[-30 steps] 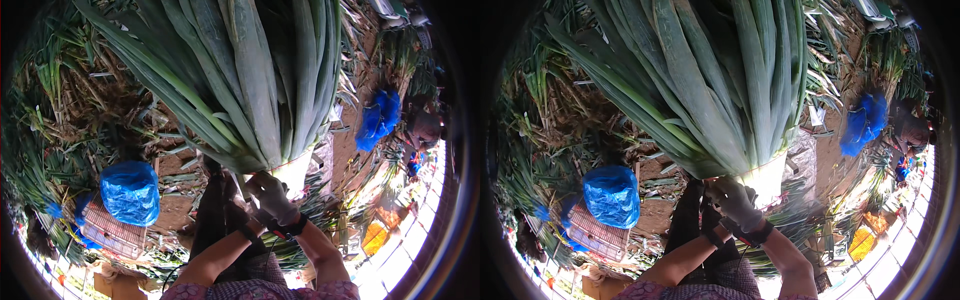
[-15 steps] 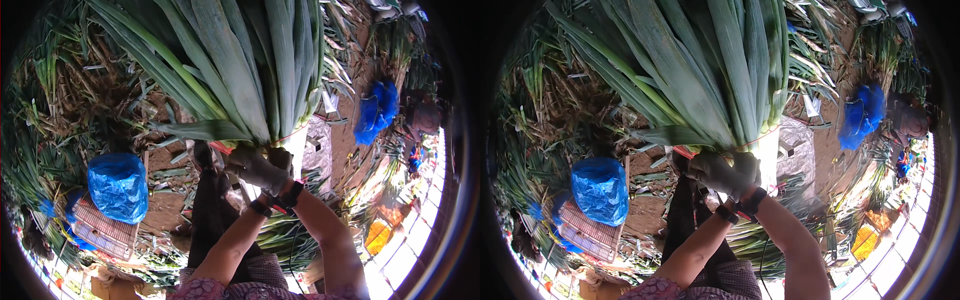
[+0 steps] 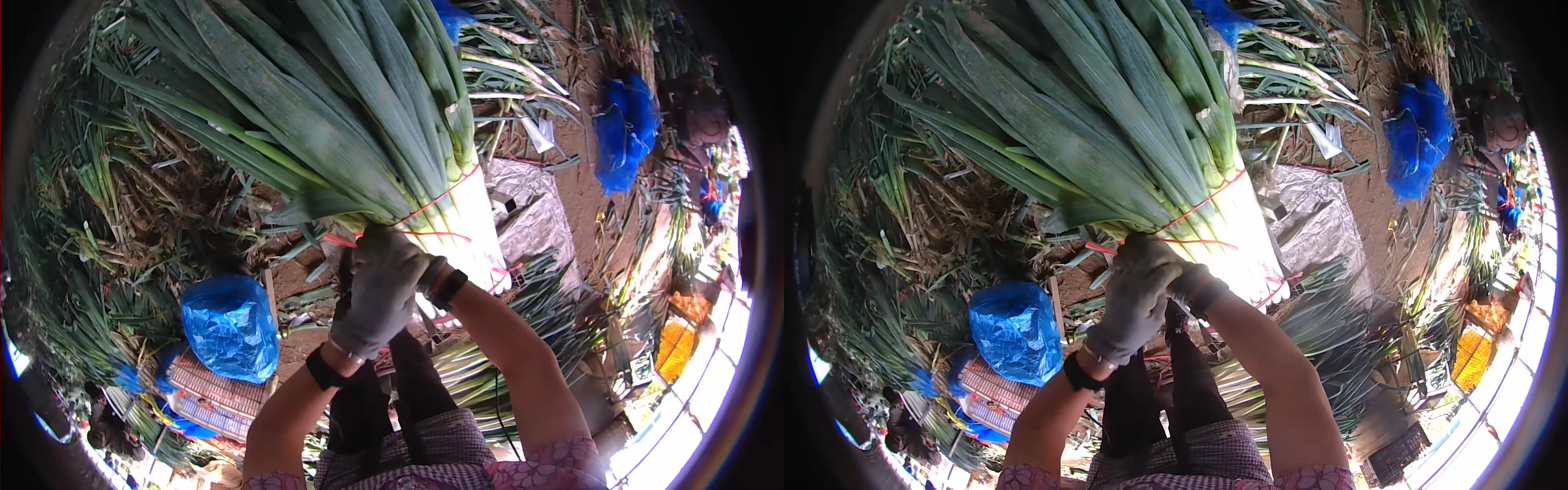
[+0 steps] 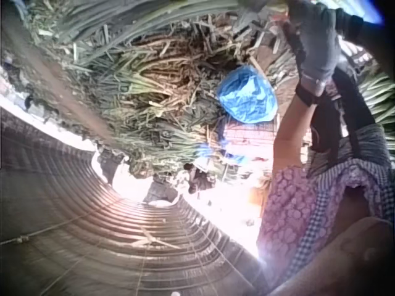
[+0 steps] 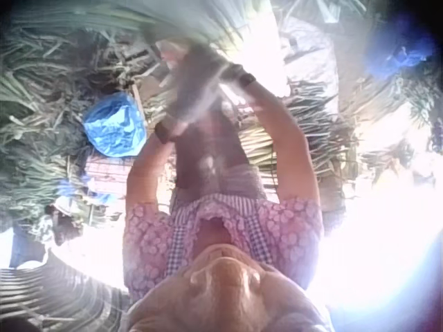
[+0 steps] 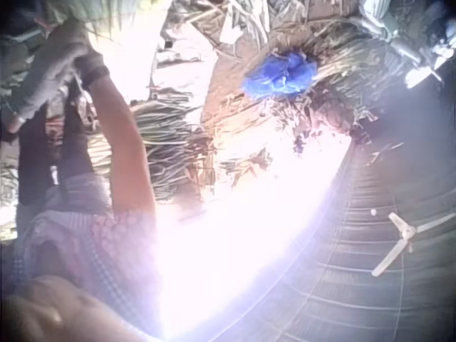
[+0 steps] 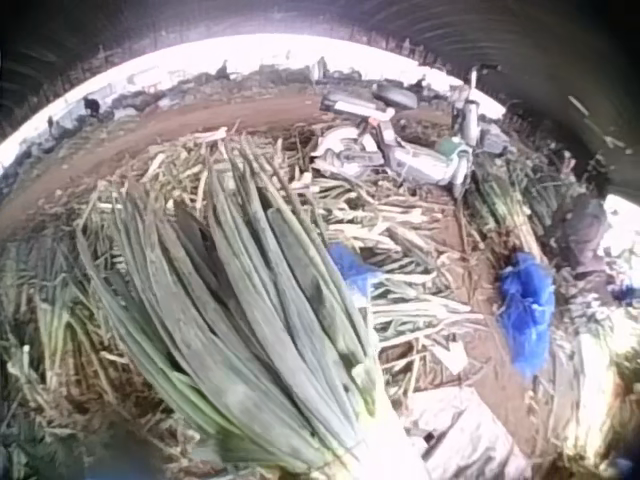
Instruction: The person ties a bundle of leeks with a red cord, places a red plastic bag over the roots, and secures a blue mesh bag over the bundle before trimming the green tops with a long blade.
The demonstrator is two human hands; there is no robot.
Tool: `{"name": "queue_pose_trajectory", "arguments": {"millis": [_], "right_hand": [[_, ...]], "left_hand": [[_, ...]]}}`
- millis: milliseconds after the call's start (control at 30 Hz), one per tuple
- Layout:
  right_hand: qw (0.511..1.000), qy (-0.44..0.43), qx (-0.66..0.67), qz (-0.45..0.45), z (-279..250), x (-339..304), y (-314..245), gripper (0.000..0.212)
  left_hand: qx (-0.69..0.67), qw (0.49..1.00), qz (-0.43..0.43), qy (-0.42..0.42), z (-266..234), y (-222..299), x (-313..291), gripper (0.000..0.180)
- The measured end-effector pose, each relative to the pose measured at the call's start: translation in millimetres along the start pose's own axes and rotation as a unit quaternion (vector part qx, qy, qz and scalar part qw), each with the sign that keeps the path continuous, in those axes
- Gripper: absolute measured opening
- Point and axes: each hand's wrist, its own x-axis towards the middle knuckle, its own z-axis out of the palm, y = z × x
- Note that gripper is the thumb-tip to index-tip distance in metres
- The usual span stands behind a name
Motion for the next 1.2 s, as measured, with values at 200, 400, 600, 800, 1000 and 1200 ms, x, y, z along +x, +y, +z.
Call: {"name": "queue_pose_trajectory", "arguments": {"millis": [200,400,600,800,1000,1200], "right_hand": [[0.975,0.064,0.207,0.041,42.1,-2.4,-8.6,0.015],[0.896,0.119,0.419,0.083,52.7,-13.0,-6.1,0.016],[0.948,0.165,0.272,0.026,21.1,-3.8,-47.9,0.018],[0.757,0.319,0.556,0.128,-10.8,-35.5,-54.4,0.025],[0.476,0.450,0.744,0.130,10.5,-23.6,-36.1,0.031],[0.602,0.421,0.652,0.188,4.2,-27.3,-26.8,0.025]], "left_hand": [[0.216,0.939,0.000,-0.268,52.6,-47.8,48.3,0.017],[0.133,0.941,-0.024,-0.309,57.7,-55.5,56.9,0.009],[0.003,0.982,-0.072,-0.173,35.4,-55.5,69.2,0.011],[-0.306,0.870,-0.362,0.135,-16.3,-62.2,-15.4,0.019],[-0.138,0.936,-0.303,0.110,31.8,-88.3,-38.1,0.023],[-0.087,0.939,-0.308,0.122,31.1,-88.9,-27.7,0.038]]}}
